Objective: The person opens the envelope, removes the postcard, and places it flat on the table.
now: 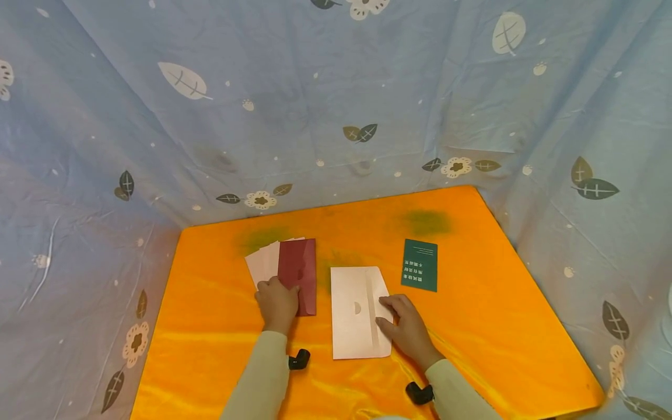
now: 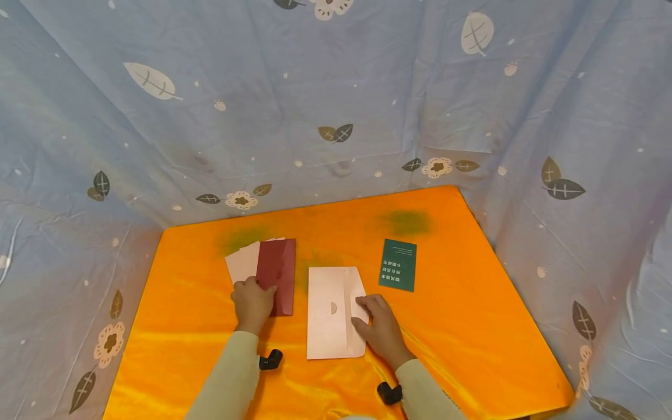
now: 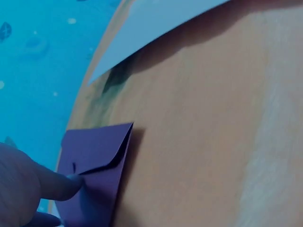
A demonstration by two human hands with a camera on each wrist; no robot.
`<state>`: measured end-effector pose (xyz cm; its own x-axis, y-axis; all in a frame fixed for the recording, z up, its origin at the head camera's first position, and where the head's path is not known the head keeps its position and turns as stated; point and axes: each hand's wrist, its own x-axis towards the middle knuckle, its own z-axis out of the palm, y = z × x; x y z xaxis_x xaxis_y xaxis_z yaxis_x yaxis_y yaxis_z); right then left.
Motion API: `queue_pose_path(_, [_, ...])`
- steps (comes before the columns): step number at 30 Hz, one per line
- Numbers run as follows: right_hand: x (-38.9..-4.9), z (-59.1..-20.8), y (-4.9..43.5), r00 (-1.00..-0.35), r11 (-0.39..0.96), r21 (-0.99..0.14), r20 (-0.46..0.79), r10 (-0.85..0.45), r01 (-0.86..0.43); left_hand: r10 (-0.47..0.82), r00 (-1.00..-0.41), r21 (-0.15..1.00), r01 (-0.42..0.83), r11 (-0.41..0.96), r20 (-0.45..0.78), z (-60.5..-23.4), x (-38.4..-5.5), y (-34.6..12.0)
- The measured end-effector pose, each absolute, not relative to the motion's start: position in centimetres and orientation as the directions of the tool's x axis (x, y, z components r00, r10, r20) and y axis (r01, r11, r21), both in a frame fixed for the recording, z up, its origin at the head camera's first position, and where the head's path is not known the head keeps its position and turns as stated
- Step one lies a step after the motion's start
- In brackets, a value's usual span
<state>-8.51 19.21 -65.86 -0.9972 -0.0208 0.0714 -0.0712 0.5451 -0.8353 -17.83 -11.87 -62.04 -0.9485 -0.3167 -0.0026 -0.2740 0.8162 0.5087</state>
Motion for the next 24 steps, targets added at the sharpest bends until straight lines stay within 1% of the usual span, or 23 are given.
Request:
queue_pose_path(5, [-8.5,-65.7,19.2,-0.998,0.54,-0.839,0.059,-0.018,-0.06,-0.324,-0.944,0.591,-0.228,0.774,0.06,-62.2,-17.7,-11.0])
queue_pose_path(9, [-8.5,-65.6,19.1,-0.998,0.533,-0.844,0.065,-0.013,-0.062,-0.344,-0.935,0.698,-0.186,0.692,0.091,-62.8,-17.9,-11.0])
queue_pose_path(13, [-8.5,-65.7,19.0,-0.997,0.538,-0.84,0.075,-0.018,-0.073,-0.379,-0.916,0.779,-0.143,0.611,0.13,-63.4,-18.4,-11.6])
queue_pose_path(16, [-8.5,-65.9,18.9,-0.995,0.548,-0.831,0.1,-0.019,-0.094,-0.397,-0.906,0.795,-0.128,0.592,0.149,-63.3,-18.8,-12.1])
queue_pose_path(21, [-8.5,-66.0,19.0,-0.993,0.56,-0.822,0.117,-0.007,-0.101,-0.412,-0.908,0.78,-0.205,0.592,0.074,-62.8,-19.2,-12.3])
queue_pose_path(24, [-8.5,-66.0,19.0,-0.993,0.559,-0.823,0.117,-0.008,-0.101,-0.418,-0.906,0.769,-0.228,0.598,0.056,-62.5,-19.3,-12.2])
